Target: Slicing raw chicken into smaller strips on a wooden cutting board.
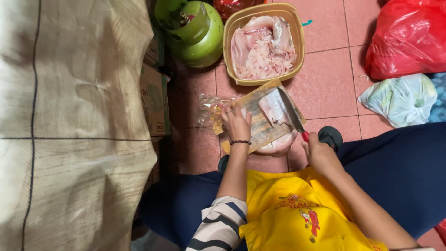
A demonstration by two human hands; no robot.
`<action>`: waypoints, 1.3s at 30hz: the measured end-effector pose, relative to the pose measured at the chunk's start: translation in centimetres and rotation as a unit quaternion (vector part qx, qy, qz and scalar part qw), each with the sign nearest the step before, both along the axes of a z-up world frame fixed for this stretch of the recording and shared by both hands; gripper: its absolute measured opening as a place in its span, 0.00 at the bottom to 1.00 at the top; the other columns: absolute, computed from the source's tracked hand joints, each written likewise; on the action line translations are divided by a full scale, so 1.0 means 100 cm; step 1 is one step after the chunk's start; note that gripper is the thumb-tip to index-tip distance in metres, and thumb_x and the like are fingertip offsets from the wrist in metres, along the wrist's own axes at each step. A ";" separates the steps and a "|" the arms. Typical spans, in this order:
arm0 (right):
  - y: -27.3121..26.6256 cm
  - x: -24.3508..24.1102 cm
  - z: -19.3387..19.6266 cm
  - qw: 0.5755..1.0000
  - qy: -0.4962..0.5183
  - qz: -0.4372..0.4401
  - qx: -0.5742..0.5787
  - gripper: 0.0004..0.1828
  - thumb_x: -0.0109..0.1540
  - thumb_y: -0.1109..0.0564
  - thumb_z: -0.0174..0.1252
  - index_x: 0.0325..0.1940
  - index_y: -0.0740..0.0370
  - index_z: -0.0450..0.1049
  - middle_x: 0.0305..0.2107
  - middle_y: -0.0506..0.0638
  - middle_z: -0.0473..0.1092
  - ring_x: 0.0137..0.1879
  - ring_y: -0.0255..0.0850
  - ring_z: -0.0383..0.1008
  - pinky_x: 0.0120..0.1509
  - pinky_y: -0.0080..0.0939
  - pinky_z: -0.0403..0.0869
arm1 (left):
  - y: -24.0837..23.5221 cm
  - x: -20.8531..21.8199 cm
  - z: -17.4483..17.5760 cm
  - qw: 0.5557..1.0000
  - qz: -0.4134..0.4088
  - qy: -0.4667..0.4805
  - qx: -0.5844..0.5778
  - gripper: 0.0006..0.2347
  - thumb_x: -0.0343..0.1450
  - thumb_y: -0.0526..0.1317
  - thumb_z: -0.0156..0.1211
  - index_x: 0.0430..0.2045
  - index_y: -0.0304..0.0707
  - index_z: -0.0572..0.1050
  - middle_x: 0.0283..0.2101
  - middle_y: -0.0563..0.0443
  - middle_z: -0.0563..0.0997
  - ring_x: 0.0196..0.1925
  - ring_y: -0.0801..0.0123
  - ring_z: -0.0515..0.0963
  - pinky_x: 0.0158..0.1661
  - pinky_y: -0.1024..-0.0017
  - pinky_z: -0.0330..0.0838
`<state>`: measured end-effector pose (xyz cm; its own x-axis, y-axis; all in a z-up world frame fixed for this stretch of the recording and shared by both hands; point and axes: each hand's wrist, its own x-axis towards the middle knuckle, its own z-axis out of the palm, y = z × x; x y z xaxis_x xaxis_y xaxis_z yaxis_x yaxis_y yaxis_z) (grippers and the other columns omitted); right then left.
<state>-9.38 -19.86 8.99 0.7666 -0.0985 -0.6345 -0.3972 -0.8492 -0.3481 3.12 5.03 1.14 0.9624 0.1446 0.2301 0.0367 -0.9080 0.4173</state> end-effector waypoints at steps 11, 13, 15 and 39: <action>-0.002 -0.001 -0.030 0.999 0.030 0.006 -0.025 0.18 0.70 0.42 0.38 0.55 0.55 0.59 0.41 0.74 0.76 0.54 0.73 0.77 0.60 0.65 0.74 | -0.069 0.011 -0.065 0.990 -0.084 0.045 -0.102 0.33 0.61 0.38 0.72 0.61 0.25 0.66 0.52 0.30 0.75 0.56 0.38 0.74 0.62 0.50 0.65; -0.001 -0.003 -0.023 0.999 0.025 0.006 -0.023 0.18 0.70 0.42 0.38 0.55 0.55 0.59 0.41 0.74 0.76 0.54 0.72 0.76 0.60 0.64 0.74 | -0.067 0.013 -0.069 0.987 -0.088 0.080 -0.106 0.32 0.61 0.40 0.71 0.60 0.27 0.67 0.50 0.32 0.77 0.54 0.40 0.75 0.63 0.50 0.63; 0.000 0.000 -0.016 1.000 0.024 -0.003 -0.004 0.19 0.69 0.43 0.37 0.57 0.55 0.59 0.42 0.75 0.75 0.55 0.74 0.75 0.60 0.66 0.73 | -0.070 0.012 -0.025 0.961 -0.092 0.152 -0.211 0.21 0.60 0.34 0.64 0.48 0.34 0.71 0.47 0.38 0.74 0.46 0.38 0.80 0.50 0.48 0.76; 0.009 -0.005 -0.048 0.999 0.027 0.026 -0.019 0.22 0.69 0.36 0.35 0.55 0.54 0.57 0.41 0.71 0.76 0.51 0.70 0.78 0.59 0.64 0.75 | -0.071 -0.016 -0.001 0.963 -0.159 -0.034 -0.217 0.17 0.64 0.31 0.68 0.46 0.31 0.75 0.51 0.40 0.75 0.55 0.46 0.76 0.58 0.56 0.72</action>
